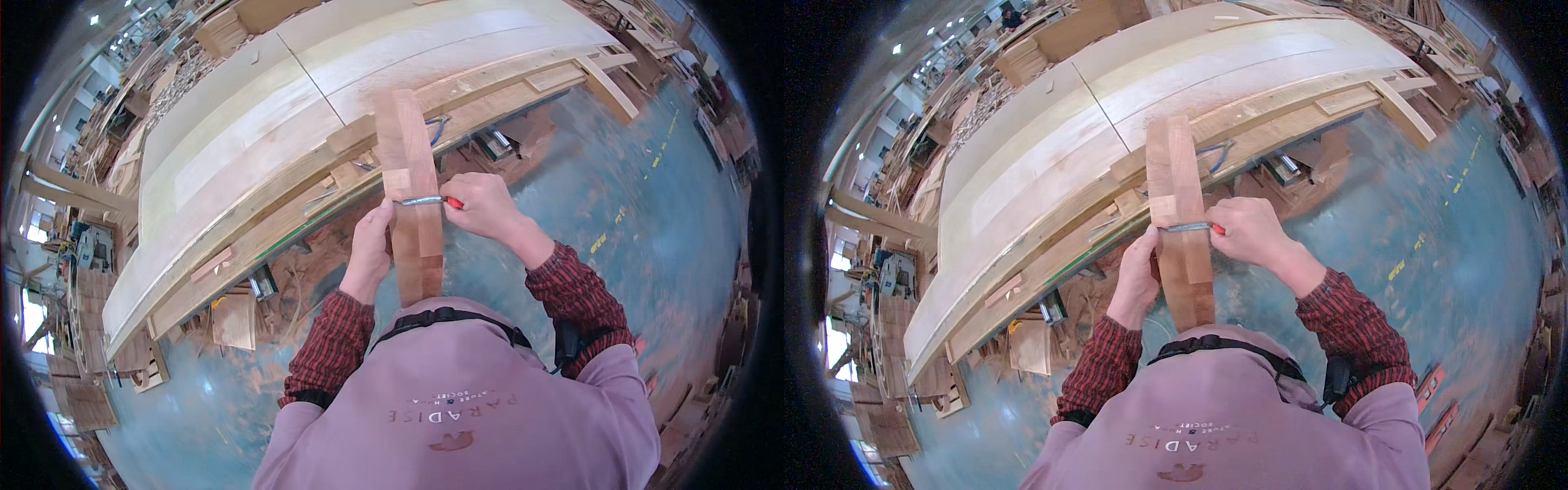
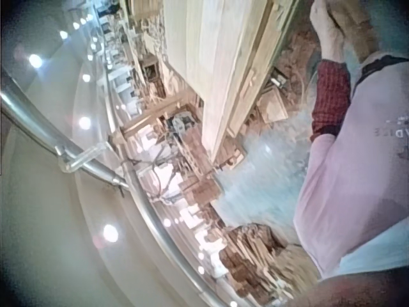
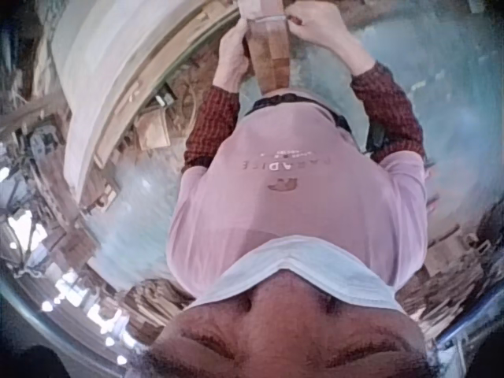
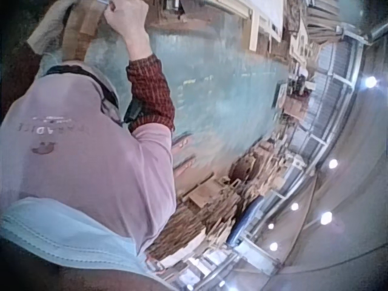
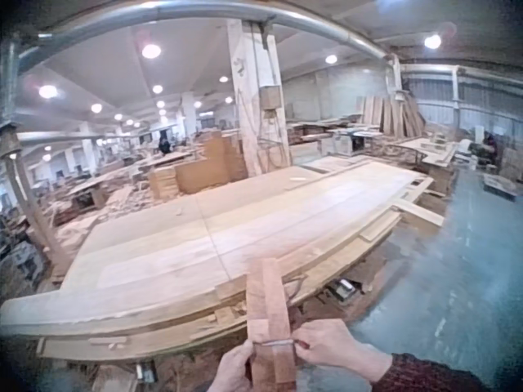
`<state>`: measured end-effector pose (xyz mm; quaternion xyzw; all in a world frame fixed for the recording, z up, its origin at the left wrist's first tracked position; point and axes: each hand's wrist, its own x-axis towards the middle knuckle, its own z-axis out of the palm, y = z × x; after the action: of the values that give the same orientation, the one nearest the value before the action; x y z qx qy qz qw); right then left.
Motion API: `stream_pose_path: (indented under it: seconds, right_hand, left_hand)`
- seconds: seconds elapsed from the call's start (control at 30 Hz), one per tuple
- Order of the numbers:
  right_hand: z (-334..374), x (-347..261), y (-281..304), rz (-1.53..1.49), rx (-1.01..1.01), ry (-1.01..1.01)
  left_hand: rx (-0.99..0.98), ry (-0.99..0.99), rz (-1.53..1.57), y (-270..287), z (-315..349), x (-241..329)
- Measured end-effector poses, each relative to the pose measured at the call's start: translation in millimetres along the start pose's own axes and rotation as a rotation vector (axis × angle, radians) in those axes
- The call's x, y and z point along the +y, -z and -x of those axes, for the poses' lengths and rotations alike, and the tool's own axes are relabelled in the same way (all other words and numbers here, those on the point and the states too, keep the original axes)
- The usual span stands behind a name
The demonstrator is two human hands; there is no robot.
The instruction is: The recorder sands a curved wooden component on a stationary spindle sander and then measures it with a caliper.
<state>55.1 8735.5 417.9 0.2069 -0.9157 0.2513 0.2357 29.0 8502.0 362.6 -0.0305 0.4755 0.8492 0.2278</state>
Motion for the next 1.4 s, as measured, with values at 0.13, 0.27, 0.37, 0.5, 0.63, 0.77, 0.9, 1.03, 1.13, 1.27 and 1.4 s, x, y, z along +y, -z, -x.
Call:
stream_pose_path:
  seconds: [0.13,0.27,0.37,0.5,0.63,0.77,0.9,1.03,1.13,1.27,1.4]
  right_hand:
    - [-1,0,-1,0.006,-0.020,-0.008]
    - [-3,-1,0,0.030,-0.034,0.005]
    - [-2,2,-4,0.018,-0.028,0.013]
    - [-1,3,-5,0.023,-0.056,0.005]
    - [1,3,-5,0.044,-0.092,-0.017]
    - [5,3,-7,0.056,-0.053,-0.017]
    - [9,2,-8,0.065,0.015,-0.004]
    - [13,1,-7,0.091,0.065,0.028]
    - [13,-2,-8,0.101,0.124,0.048]
    - [14,-3,-8,0.121,0.136,0.052]
    - [15,-2,-9,0.137,0.165,0.066]
  left_hand:
    - [-0.007,-0.020,-0.003,-10,5,6]
    - [0.023,-0.008,-0.009,-12,6,8]
    - [0.041,-0.003,0.017,-13,6,8]
    - [0.080,0.031,0.059,-14,4,8]
    - [0.073,-0.010,0.006,-8,3,4]
    - [0.037,-0.092,-0.088,-3,4,-3]
    - [0.066,-0.121,-0.098,-7,7,-2]
    - [0.059,-0.135,-0.084,-6,6,-3]
    - [0.053,-0.146,-0.108,-4,6,-4]
    - [0.048,-0.150,-0.113,-6,7,-2]
    - [0.047,-0.157,-0.127,-12,10,1]
